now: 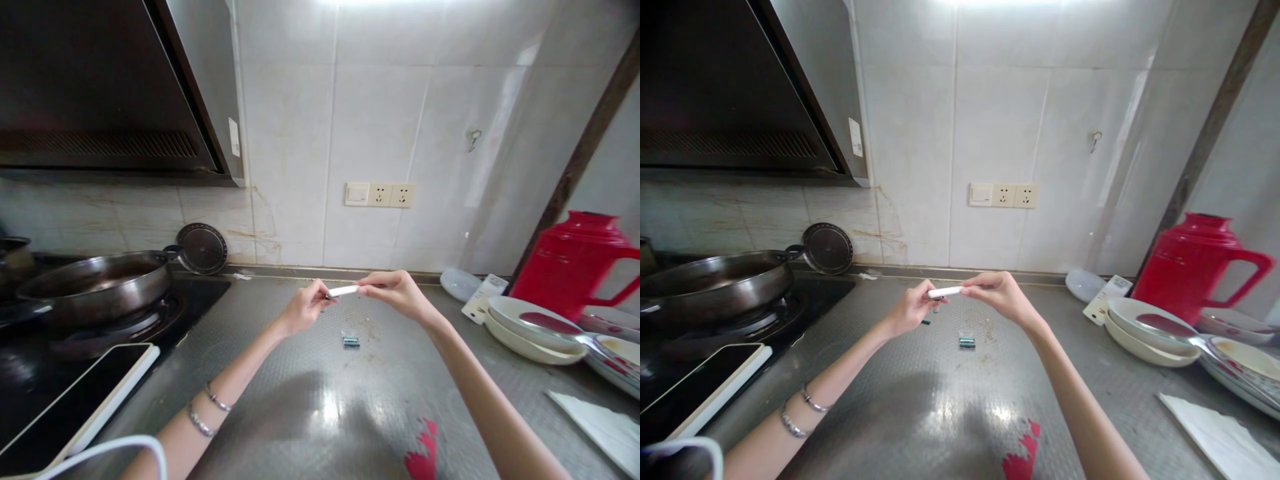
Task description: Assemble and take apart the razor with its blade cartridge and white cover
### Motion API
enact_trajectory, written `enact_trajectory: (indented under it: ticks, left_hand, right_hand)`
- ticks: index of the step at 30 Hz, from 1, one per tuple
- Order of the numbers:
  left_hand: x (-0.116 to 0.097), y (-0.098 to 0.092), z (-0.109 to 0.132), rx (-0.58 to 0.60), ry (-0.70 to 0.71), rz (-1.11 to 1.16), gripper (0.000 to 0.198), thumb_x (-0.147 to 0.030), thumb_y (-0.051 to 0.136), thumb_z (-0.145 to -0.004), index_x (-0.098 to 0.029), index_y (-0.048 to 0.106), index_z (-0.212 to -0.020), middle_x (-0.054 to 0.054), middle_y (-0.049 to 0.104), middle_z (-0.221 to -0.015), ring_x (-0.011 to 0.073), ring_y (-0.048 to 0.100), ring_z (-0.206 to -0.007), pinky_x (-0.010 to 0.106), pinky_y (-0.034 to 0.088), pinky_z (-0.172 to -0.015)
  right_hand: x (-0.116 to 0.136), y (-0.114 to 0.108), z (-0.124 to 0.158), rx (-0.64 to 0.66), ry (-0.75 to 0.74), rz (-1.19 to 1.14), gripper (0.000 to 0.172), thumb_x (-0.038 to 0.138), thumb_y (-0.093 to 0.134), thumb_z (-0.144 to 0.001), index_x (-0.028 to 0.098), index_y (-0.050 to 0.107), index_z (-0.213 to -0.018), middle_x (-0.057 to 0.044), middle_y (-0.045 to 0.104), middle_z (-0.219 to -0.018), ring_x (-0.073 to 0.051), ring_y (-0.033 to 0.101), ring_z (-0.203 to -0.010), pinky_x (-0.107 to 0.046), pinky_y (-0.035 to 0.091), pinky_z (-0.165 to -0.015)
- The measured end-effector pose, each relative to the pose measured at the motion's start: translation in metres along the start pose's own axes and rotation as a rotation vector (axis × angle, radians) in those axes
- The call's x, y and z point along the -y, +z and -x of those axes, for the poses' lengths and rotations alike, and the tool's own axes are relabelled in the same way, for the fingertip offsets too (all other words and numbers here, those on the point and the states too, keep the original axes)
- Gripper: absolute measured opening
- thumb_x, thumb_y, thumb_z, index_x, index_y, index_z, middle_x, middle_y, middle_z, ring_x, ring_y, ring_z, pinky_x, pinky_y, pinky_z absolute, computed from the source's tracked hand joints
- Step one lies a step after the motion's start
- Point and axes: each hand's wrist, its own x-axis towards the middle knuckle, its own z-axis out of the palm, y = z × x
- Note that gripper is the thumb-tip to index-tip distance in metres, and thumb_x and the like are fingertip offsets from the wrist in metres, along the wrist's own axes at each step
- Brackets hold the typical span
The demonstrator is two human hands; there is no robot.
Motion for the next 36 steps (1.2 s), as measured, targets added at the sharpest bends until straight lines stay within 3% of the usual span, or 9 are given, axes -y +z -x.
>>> enact_trajectory:
  ticks: [10, 17, 22, 27, 32, 36]
  left_hand:
    - [0.002, 0.002, 0.000, 0.004, -0.022, -0.006, 0.010, -0.024, 0.052, -0.080, -0.017, 0.044, -0.080, 0.008, 0.068, -0.086, 0.0140, 0.063, -0.074, 0.025, 0.046, -0.067]
    - [-0.003, -0.001, -0.001, -0.007, -0.014, 0.005, 0.010, -0.022, 0.052, -0.079, -0.017, 0.043, -0.079, 0.008, 0.068, -0.086, 0.0139, 0.063, -0.076, 0.026, 0.047, -0.070]
    - [-0.002, -0.001, -0.001, -0.004, -0.004, -0.015, 0.009, -0.021, 0.052, -0.080, -0.017, 0.044, -0.080, 0.007, 0.067, -0.085, 0.0137, 0.063, -0.074, 0.025, 0.047, -0.067]
    - [0.001, 0.000, 0.000, 0.024, -0.003, -0.016, 0.008, -0.019, 0.051, -0.079, -0.017, 0.044, -0.081, 0.008, 0.067, -0.088, 0.0158, 0.064, -0.082, 0.026, 0.047, -0.071]
    - [0.002, 0.003, 0.000, 0.044, 0.000, -0.051, 0.007, -0.021, 0.050, -0.081, -0.017, 0.045, -0.083, 0.007, 0.067, -0.086, 0.0153, 0.063, -0.080, 0.025, 0.047, -0.070]
    - [0.002, 0.003, 0.000, 0.040, -0.017, -0.045, 0.008, -0.021, 0.050, -0.081, -0.017, 0.043, -0.081, 0.008, 0.067, -0.087, 0.0156, 0.063, -0.082, 0.025, 0.046, -0.071]
  right_hand:
    - [0.005, -0.002, 0.001, 0.001, -0.008, 0.013, 0.031, 0.045, 0.062, -0.070, 0.019, 0.073, -0.082, -0.005, 0.071, -0.084, -0.022, 0.063, -0.078, -0.027, 0.048, -0.066]
    - [-0.006, -0.002, -0.001, -0.058, 0.041, -0.024, 0.032, 0.044, 0.062, -0.070, 0.017, 0.072, -0.084, -0.007, 0.071, -0.086, -0.022, 0.064, -0.079, -0.028, 0.048, -0.066]
    - [-0.007, -0.001, -0.001, 0.022, -0.022, -0.040, 0.028, 0.041, 0.064, -0.070, 0.017, 0.072, -0.083, -0.006, 0.071, -0.084, -0.020, 0.063, -0.077, -0.026, 0.047, -0.065]
    - [-0.015, -0.001, -0.002, -0.010, 0.014, -0.037, 0.030, 0.042, 0.064, -0.070, 0.016, 0.072, -0.082, -0.006, 0.071, -0.083, -0.020, 0.063, -0.077, -0.026, 0.047, -0.064]
    - [-0.010, -0.003, -0.003, 0.022, -0.074, 0.033, 0.026, 0.041, 0.063, -0.072, 0.019, 0.072, -0.082, -0.005, 0.071, -0.083, -0.020, 0.063, -0.078, -0.027, 0.047, -0.068]
    - [-0.008, -0.010, -0.003, -0.065, -0.130, 0.148, 0.025, 0.042, 0.061, -0.074, 0.021, 0.072, -0.081, -0.005, 0.071, -0.084, -0.022, 0.064, -0.079, -0.030, 0.046, -0.073]
